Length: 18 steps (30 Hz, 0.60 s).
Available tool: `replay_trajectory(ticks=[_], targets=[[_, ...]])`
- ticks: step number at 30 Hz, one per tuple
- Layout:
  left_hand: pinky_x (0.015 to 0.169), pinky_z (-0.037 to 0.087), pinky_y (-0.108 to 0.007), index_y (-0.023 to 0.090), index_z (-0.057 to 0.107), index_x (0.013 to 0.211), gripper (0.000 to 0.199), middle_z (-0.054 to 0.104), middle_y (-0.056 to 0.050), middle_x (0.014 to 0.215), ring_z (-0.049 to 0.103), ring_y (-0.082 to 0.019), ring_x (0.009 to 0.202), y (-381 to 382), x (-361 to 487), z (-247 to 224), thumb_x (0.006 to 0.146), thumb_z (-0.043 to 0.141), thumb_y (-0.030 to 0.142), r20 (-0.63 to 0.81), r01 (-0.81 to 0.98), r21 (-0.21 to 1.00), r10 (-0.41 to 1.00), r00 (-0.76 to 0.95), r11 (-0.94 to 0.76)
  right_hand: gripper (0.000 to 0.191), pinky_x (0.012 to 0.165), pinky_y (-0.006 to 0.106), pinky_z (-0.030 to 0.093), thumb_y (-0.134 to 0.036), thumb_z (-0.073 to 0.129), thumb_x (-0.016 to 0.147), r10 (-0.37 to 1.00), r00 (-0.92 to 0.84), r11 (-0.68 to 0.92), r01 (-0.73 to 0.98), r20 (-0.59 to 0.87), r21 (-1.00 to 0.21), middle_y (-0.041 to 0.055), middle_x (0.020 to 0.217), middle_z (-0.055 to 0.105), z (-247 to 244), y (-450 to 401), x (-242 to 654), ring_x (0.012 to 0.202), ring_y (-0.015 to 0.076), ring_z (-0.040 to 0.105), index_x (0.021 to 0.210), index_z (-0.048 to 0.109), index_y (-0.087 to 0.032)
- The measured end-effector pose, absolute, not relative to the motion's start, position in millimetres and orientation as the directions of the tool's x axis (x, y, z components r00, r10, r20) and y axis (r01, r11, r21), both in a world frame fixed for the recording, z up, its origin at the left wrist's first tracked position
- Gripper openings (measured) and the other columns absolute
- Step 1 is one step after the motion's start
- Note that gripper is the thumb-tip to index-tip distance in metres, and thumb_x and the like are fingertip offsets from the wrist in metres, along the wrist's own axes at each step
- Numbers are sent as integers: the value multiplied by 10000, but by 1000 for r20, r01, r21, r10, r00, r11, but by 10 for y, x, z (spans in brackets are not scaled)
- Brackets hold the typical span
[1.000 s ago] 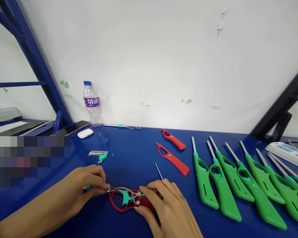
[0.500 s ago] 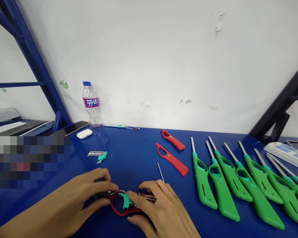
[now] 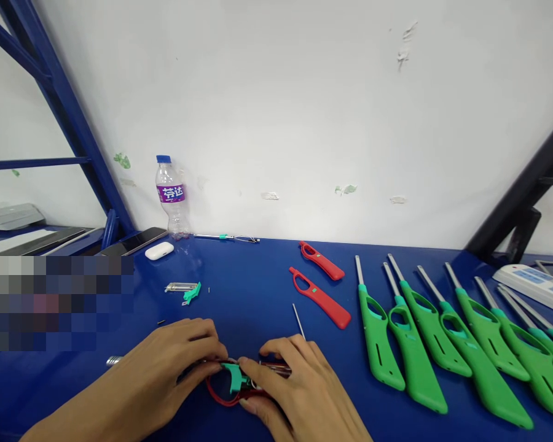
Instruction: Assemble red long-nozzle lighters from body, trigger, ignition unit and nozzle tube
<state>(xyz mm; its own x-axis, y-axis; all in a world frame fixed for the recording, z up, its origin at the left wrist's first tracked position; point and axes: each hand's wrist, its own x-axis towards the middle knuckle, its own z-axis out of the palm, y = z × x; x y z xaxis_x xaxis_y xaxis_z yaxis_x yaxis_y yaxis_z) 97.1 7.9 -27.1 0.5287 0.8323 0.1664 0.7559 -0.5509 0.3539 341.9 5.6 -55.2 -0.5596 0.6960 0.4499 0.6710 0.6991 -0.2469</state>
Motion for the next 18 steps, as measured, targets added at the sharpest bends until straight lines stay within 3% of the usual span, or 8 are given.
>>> replay_trajectory(ticks=[10,15,18], targets=[[780,417,-268,255,610,938,183,610,26,947,585,-156,859,102,982,-310,948,515,100,139,759,378,843,519,-530,394,832,316,564,-304,722,867,714,-556,689,665,426,-288,-27,1091,701,-543,60,3411,940,185,660,1239,645,-407],[883,418,-291,304,608,1165,298,610,3,1117,583,-183,1010,111,959,-401,951,519,116,222,764,333,833,507,-553,416,845,320,562,-283,708,877,729,-563,678,672,388,-299,-30,1107,695,-533,75,3401,951,188,649,1267,624,-401],[809,416,-269,290,647,1020,237,604,20,1005,576,-157,887,126,977,-390,969,491,119,159,757,362,837,524,-543,433,840,304,563,-249,701,880,731,-574,679,664,368,-312,-34,1107,695,-532,76,3403,962,185,642,1277,616,-399]])
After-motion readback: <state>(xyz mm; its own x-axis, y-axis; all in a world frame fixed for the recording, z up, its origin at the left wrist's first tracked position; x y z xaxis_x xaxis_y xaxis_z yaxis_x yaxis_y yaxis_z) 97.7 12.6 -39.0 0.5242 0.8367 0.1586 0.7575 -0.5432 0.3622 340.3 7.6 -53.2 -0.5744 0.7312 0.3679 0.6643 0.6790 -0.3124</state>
